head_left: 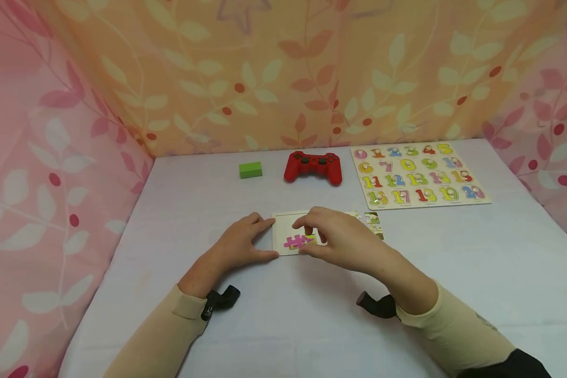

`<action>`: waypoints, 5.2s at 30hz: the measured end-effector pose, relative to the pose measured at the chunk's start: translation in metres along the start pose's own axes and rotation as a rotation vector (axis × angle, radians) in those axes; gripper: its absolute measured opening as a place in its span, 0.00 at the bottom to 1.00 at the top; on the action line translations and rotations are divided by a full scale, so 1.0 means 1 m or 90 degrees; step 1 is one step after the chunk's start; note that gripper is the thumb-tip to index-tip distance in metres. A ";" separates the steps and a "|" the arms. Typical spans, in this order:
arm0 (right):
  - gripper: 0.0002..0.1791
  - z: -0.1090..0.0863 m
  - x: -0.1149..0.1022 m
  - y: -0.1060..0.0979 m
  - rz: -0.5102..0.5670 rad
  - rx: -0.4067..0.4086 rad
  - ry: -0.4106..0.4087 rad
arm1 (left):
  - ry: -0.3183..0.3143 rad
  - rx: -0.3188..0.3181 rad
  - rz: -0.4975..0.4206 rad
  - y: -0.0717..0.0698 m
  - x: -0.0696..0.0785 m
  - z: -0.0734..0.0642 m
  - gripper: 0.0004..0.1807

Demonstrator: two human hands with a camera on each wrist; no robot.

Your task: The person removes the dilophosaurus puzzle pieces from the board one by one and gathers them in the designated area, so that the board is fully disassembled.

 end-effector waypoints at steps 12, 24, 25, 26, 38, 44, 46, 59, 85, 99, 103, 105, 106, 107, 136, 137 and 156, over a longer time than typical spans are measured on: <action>0.28 0.027 0.034 0.058 -0.010 -0.093 0.052 | 0.030 0.027 -0.026 -0.003 0.001 0.000 0.46; 0.21 0.032 0.055 0.071 -0.033 -0.104 0.089 | 0.029 0.032 -0.032 -0.004 0.001 0.001 0.46; 0.22 0.032 0.056 0.072 -0.036 -0.103 0.093 | 0.029 0.032 -0.031 -0.004 0.001 0.001 0.46; 0.23 0.032 0.057 0.072 -0.037 -0.102 0.101 | 0.029 0.032 -0.031 -0.004 0.001 0.001 0.46; 0.20 0.032 0.060 0.072 -0.026 -0.051 0.130 | 0.031 0.029 -0.025 -0.003 0.000 0.001 0.46; 0.21 0.031 0.055 0.072 -0.053 -0.035 0.116 | 0.025 0.022 -0.021 -0.003 0.001 0.001 0.47; 0.21 0.031 0.054 0.072 -0.058 -0.033 0.116 | 0.022 0.020 -0.024 -0.003 0.001 0.001 0.46; 0.17 0.029 0.046 0.060 -0.073 0.009 0.090 | 0.025 0.023 -0.019 -0.002 0.000 0.001 0.46; 0.18 -0.027 0.027 -0.055 0.006 0.110 0.094 | 0.017 0.013 -0.009 0.000 0.000 0.001 0.46; 0.17 -0.044 0.058 -0.064 -0.045 0.011 0.169 | 0.009 -0.002 -0.004 0.000 -0.001 0.002 0.47; 0.18 -0.044 0.071 -0.057 -0.049 -0.036 0.197 | 0.009 -0.002 -0.007 -0.001 -0.001 0.003 0.48; 0.18 -0.043 0.078 -0.052 -0.047 -0.060 0.206 | 0.009 -0.003 -0.011 -0.001 -0.001 0.004 0.47; 0.18 -0.043 0.081 -0.050 -0.047 -0.072 0.210 | 0.009 -0.003 -0.012 -0.001 -0.001 0.004 0.47; 0.17 -0.042 0.084 -0.048 -0.045 -0.083 0.216 | 0.009 -0.005 -0.013 -0.001 -0.001 0.005 0.47; 0.12 -0.033 0.114 0.018 -0.122 -0.253 0.288 | 0.001 -0.009 -0.016 0.000 -0.001 0.003 0.48; 0.12 -0.034 0.115 0.019 -0.124 -0.255 0.292 | 0.000 -0.009 -0.016 0.000 -0.001 0.003 0.48; 0.21 -0.044 0.105 -0.040 -0.089 -0.110 0.293 | -0.004 -0.009 -0.016 0.000 -0.001 0.003 0.48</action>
Point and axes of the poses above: each hand's wrist, its own z-axis towards the middle knuckle, its own y-axis out of the palm, x = y × z, the point moved 8 cm from there along z, towards the middle knuckle
